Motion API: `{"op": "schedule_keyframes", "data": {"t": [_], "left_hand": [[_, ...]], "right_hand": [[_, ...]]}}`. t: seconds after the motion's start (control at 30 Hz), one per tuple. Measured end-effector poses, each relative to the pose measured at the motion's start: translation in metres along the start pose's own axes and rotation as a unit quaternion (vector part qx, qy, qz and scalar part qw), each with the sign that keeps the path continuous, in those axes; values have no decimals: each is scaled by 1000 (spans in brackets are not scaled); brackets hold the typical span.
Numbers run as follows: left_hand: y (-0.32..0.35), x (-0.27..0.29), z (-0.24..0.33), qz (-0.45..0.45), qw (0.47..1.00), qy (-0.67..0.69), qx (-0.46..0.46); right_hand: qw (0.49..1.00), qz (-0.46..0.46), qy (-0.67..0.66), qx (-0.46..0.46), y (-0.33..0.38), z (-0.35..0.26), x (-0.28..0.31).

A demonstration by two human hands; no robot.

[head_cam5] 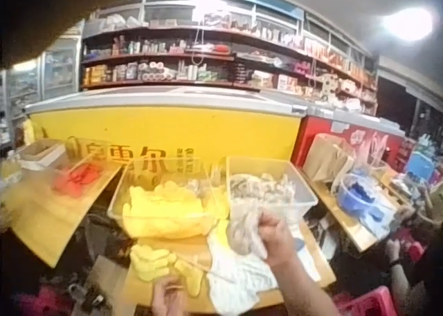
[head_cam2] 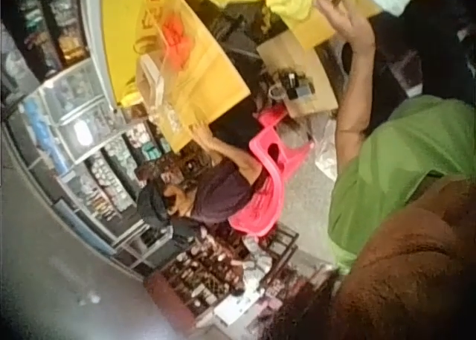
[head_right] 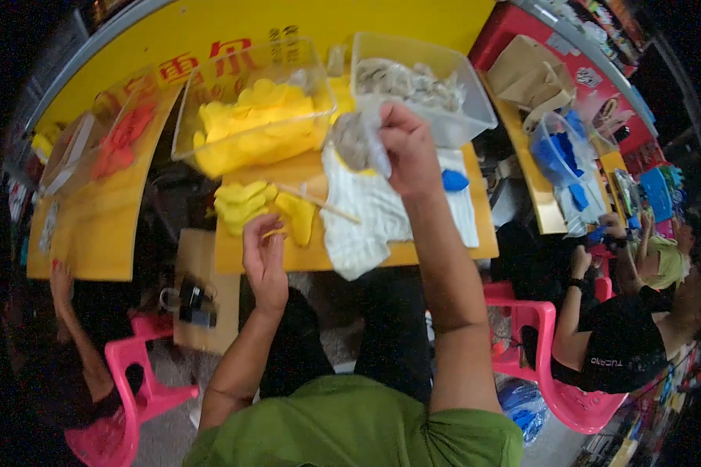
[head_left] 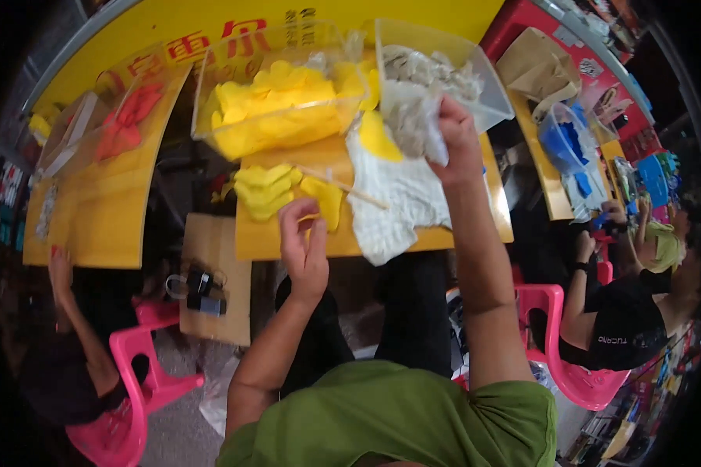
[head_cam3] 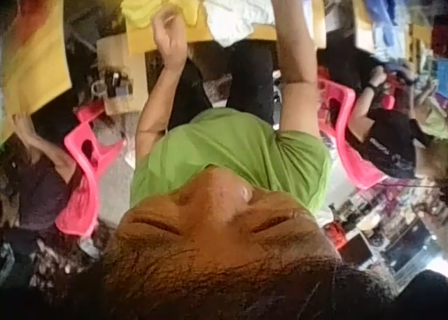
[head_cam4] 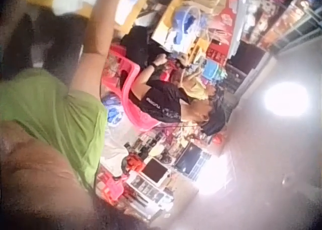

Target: Assemble small yellow fabric craft items by inserting a stick into them and then packaging them into plastic bags.

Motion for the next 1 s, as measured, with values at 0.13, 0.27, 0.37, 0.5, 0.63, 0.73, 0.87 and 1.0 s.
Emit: {"op": "schedule_keyframes", "data": {"t": [0.13,0.27,0.37,0.5,0.63,0.73,0.87,1.0], "left_hand": [[22,-1,45,-74,958,233,149],[59,16,48,-31,940,249,230],[90,27,45,14,906,310,288],[121,32,51,7,901,313,300],[147,32,49,16,889,322,326],[156,39,49,23,875,340,344],[173,42,29,21,844,395,361],[186,36,27,42,810,427,399]], "right_hand": [[981,-8,173,-91,86,41,-49],[977,-23,186,-103,147,52,-78],[973,67,191,-113,181,65,-70],[959,-45,134,-247,219,72,-75],[963,8,195,-187,240,76,-70],[958,3,259,-125,246,70,-69],[907,0,380,-179,258,55,-76],[926,-36,376,-20,268,51,-89]]}}
Point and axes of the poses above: each hand's wrist, its own y-axis away from the middle knuckle, its own x-axis out of the back of the hand, z = x × y, the point moved 1 cm from there along -y, towards the middle knuckle, and after that the axes turned 5 degrees about -x, right-handed, at the moved point
